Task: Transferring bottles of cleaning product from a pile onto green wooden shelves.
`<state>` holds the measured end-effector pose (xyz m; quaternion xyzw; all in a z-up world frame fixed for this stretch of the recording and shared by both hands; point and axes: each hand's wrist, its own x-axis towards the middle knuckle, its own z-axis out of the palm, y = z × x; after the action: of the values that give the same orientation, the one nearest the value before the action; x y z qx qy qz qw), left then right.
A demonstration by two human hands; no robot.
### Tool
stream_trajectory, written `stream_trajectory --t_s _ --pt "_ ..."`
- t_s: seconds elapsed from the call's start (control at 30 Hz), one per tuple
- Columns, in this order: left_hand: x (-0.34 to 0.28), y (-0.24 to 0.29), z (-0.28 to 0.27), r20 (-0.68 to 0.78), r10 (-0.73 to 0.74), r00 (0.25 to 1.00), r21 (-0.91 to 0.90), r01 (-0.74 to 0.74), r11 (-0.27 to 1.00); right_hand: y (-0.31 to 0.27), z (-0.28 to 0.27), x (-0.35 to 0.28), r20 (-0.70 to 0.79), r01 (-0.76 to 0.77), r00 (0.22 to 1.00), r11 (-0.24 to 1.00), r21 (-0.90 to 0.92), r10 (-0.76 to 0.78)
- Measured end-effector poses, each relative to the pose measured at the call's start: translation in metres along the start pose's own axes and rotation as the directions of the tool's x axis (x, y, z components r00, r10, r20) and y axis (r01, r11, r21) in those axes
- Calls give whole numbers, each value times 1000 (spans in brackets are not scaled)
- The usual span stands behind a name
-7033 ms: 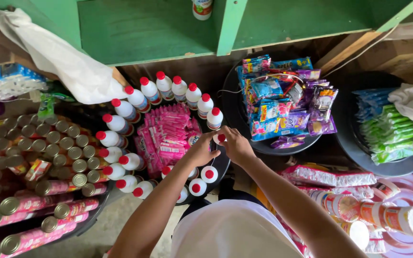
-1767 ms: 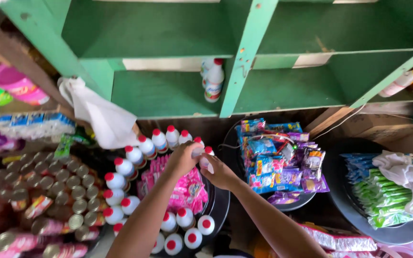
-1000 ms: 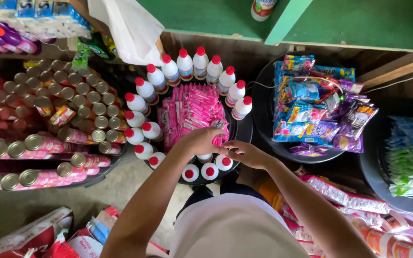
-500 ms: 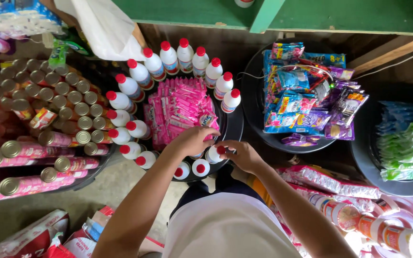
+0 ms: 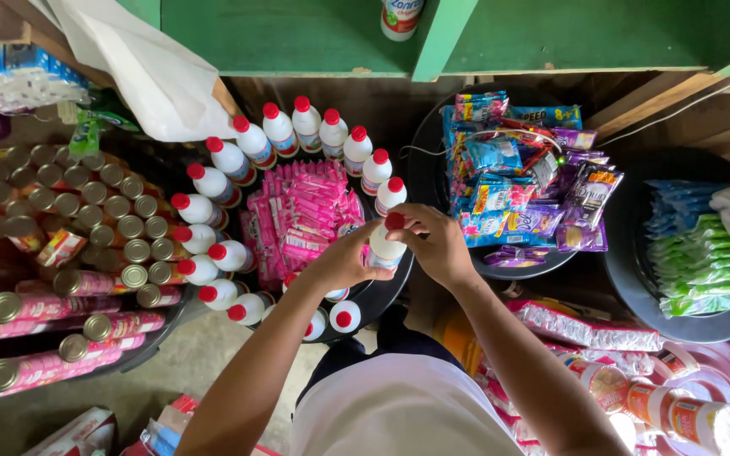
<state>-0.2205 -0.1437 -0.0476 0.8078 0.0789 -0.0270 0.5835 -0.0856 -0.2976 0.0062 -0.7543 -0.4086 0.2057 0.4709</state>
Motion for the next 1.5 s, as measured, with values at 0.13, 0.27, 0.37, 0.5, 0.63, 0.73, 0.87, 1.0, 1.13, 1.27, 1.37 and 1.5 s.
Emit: stream_trajectory --t_s 0.13,0.27,0.37,0.5,0.63,0.73,0.87,1.0,1.13,1.27,1.37,1.5 --pt "4 8 -5 -144 -144 979 90 158 983 -10 1 14 -56 22 998 999 40 -20" --pt "7 21 -16 -301 -74 951 60 97 994 -13 1 24 -102 57 994 993 103 -46" --pt "7 22 -27 -368 -16 930 56 39 998 -12 6 32 -83 45 996 988 149 -33" --pt "18 28 -40 -414 111 903 -27 -134 991 -8 1 37 -44 -30 998 993 115 35" --pt "35 36 -56 -501 191 844 129 -145 981 5 2 43 -39 1 999 994 108 4" --pt "52 35 -67 -522 206 827 141 -155 978 8 3 54 -34 24 999 986 165 -19" --pt "74 40 -85 -492 283 824 188 -217 958 7 1 79 -66 44 997 981 190 -32" --pt "97 43 -99 -503 242 830 209 -155 966 7 -4 102 -93 32 996 985 170 -16" --pt "115 53 -111 -500 319 805 282 -197 939 -7 -14 120 -126 44 992 984 170 -23" --pt "136 55 -119 -503 211 838 172 -142 975 -12 -22 139 -153 44 988 995 84 -30" --pt "162 44 -123 -522 242 818 158 -186 970 -13 -28 152 -178 32 984 998 52 -23" --pt "189 44 -132 -547 267 793 144 -225 964 -6 -28 174 -219 -18 975 995 95 38"
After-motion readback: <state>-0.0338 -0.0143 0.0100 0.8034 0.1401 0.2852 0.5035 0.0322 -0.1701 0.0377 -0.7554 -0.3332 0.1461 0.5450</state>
